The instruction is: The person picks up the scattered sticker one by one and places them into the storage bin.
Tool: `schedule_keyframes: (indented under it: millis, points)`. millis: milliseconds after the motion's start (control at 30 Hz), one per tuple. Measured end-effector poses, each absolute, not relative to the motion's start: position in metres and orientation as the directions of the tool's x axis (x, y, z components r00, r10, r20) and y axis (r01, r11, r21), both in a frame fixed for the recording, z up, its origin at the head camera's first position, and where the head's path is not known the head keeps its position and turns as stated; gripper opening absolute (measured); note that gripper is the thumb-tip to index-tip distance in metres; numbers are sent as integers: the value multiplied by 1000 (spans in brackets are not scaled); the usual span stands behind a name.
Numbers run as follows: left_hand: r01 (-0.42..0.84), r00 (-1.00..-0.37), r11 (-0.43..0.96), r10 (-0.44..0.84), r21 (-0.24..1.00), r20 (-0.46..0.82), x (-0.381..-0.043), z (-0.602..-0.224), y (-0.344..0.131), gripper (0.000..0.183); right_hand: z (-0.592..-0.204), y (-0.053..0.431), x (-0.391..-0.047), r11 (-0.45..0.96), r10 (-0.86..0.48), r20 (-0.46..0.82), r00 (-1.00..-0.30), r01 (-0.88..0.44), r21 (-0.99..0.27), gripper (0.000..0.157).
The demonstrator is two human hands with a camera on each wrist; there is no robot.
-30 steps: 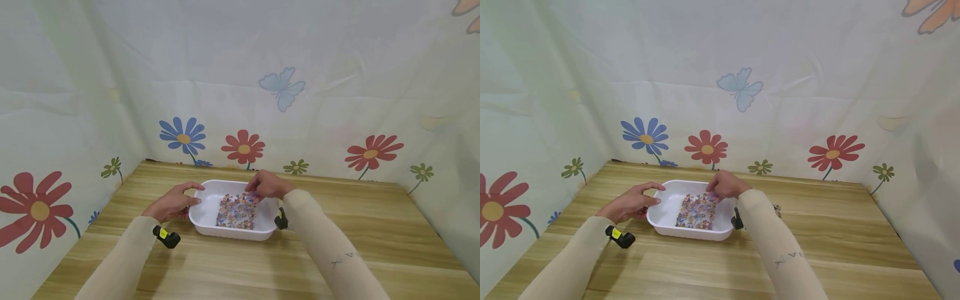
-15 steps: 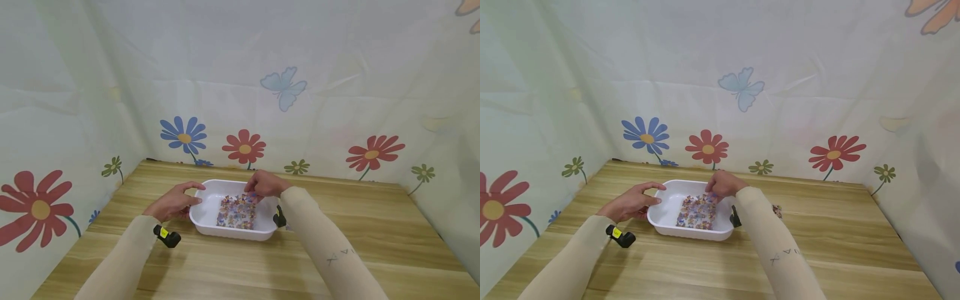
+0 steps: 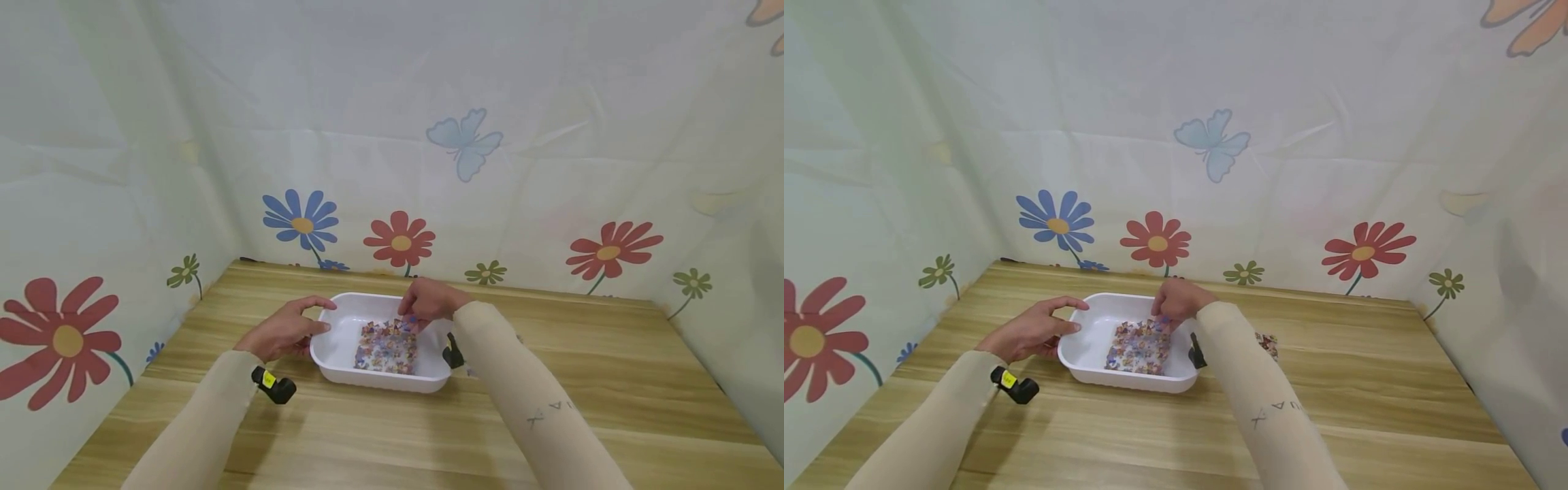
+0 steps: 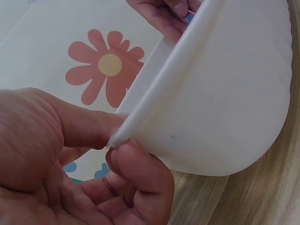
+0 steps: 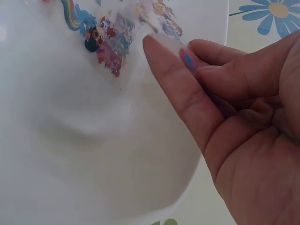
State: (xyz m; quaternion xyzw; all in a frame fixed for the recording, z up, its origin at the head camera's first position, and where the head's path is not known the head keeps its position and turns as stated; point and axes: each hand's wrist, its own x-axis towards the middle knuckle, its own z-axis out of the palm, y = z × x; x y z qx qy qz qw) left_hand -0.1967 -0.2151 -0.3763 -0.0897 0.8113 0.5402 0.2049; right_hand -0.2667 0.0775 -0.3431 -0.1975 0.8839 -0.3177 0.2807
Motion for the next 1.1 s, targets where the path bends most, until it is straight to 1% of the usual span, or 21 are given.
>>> schedule_keyframes:
  millis: [300,533,767,1100]
  points:
    - [-367,-899,407,74,836,-431,-198,-376,-215,49,-347,77,-266,716,-556,-337,-760,-231,-659,33]
    - [-368,-900,415,67,832,-431,-198,-377,-215,49,-351,76,-266,747,-550,-364,-752,-248,-617,36]
    - [-368,-901,412,65,833,-430,-199,-379,-215,49,-353,75,-266,764,-539,-389,-747,-240,-599,32]
    - [-367,-901,407,69,837,-429,-199,-379,-215,48,-353,75,-264,766,-541,-388,-746,-246,-593,31]
